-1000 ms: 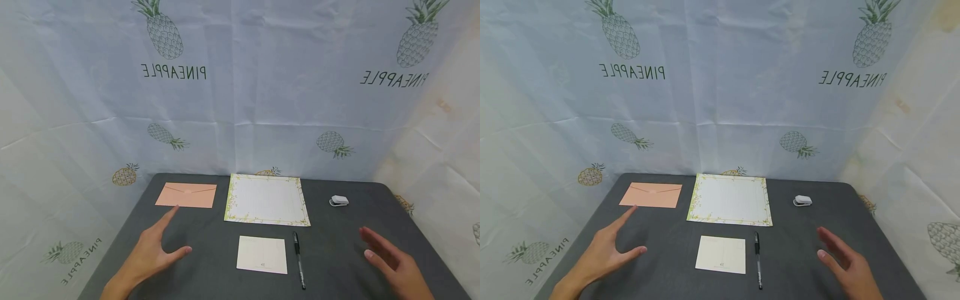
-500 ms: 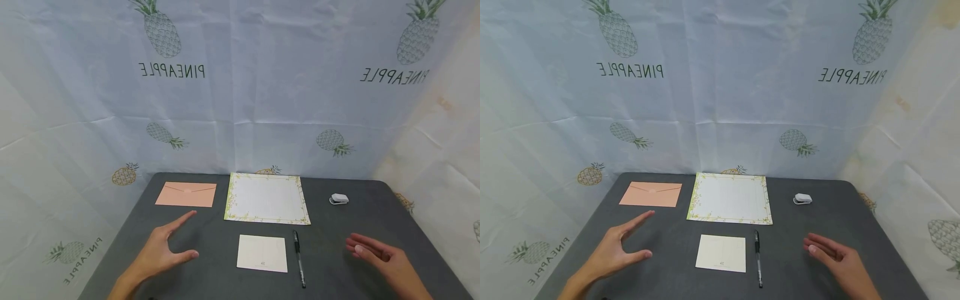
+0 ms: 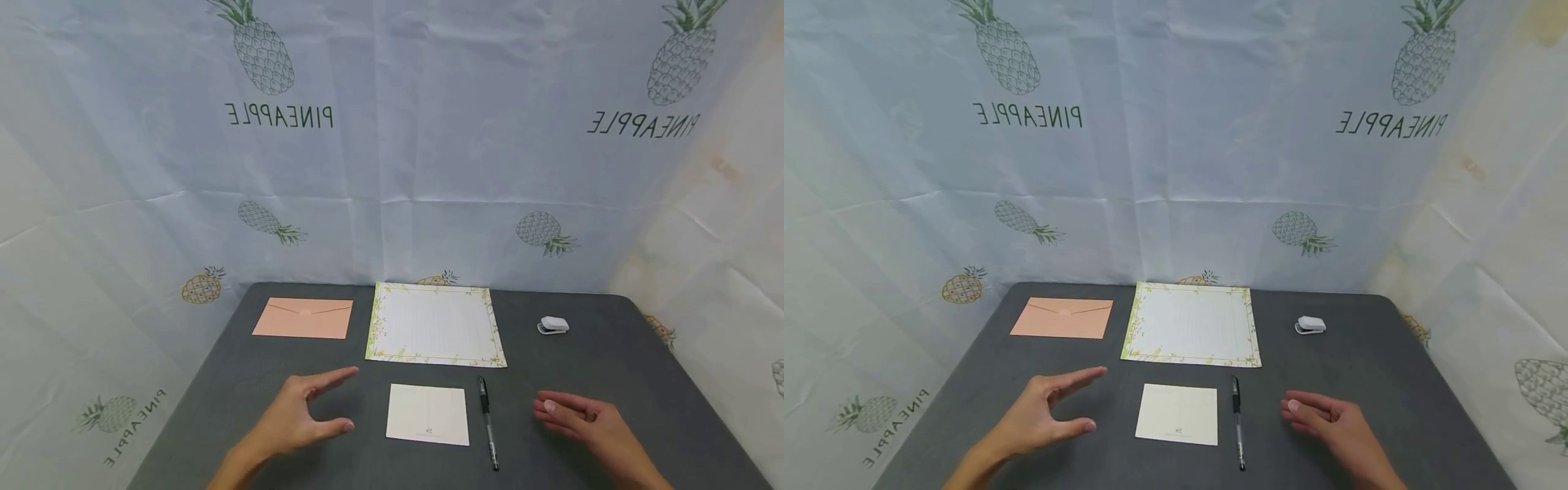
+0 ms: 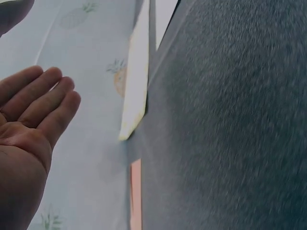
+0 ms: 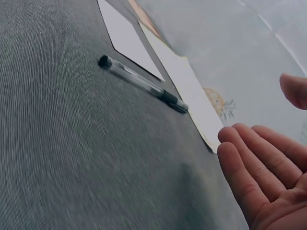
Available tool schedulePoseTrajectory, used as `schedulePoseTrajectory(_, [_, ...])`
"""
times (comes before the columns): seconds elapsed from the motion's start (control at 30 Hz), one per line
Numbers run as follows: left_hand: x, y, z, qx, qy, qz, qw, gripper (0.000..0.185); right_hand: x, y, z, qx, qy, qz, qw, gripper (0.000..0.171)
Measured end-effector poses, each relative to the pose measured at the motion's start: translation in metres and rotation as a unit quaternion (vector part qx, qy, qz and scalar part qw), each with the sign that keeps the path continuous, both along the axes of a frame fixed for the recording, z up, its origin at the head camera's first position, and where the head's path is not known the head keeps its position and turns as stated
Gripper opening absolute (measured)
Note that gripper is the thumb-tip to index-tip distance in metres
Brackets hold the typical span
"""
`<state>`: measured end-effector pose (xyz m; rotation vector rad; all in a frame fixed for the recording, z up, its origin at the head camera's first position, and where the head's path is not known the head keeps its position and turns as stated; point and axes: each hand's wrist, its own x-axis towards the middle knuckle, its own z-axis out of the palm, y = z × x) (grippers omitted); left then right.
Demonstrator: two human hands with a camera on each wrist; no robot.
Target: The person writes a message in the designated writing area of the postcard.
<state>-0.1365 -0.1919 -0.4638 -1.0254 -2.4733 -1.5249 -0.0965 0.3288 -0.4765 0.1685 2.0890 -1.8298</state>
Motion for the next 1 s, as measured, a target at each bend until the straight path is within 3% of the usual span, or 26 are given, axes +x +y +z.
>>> schedulePoseTrajectory(0.3, [0.0,0.017,-0.009,-0.004,-0.046,-0.017,0.9988,0.06,-0.009,-0.031,-0.008,0.029,-0.021,-0.036,0.999,0.062])
schedulePoseTrajectory(0.7, [0.0,0.04,-0.01,-0.023,-0.111,-0.032,0.9931,0.063,-0.017,-0.057,-0.017,0.076,-0.004,-0.046,0.996,0.048])
schedulePoseTrajectory(1.0, [0.001,0.053,-0.014,-0.03,-0.136,-0.047,0.9891,0.062,-0.021,-0.071,-0.024,0.124,-0.002,-0.054,0.991,0.039])
